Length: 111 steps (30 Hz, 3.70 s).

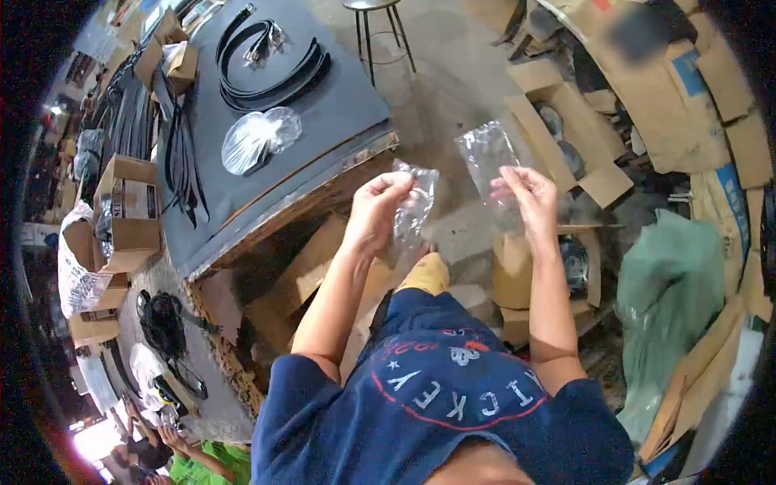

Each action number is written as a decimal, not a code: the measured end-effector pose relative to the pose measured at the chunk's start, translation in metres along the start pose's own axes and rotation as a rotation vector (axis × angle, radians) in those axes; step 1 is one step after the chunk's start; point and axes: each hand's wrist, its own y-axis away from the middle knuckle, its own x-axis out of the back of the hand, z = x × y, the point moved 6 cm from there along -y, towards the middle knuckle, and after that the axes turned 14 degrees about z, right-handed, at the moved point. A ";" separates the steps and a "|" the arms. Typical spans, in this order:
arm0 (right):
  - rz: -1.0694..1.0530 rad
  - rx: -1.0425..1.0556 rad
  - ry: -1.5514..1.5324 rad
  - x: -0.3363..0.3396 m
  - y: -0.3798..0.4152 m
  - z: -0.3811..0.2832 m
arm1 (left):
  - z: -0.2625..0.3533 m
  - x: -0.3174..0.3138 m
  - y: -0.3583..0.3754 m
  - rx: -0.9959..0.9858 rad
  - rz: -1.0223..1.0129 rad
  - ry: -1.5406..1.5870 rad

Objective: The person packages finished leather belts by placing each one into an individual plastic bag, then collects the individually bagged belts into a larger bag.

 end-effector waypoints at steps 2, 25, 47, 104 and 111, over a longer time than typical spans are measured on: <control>0.067 -0.010 0.048 0.016 -0.022 0.002 | -0.005 -0.025 -0.030 0.031 -0.043 0.058; -0.146 -0.022 0.441 -0.036 -0.446 0.059 | 0.124 -0.161 -0.391 -0.230 0.235 0.039; -0.899 -0.011 0.342 -0.528 -0.765 -0.014 | 0.247 -0.008 -0.612 -0.354 1.025 0.558; -1.475 1.335 -0.060 -1.303 -0.657 0.048 | 0.426 0.157 -0.826 -0.436 1.868 -0.475; -1.751 0.906 -0.252 -1.153 -0.664 -0.001 | 0.409 0.171 -0.823 -0.682 1.766 0.152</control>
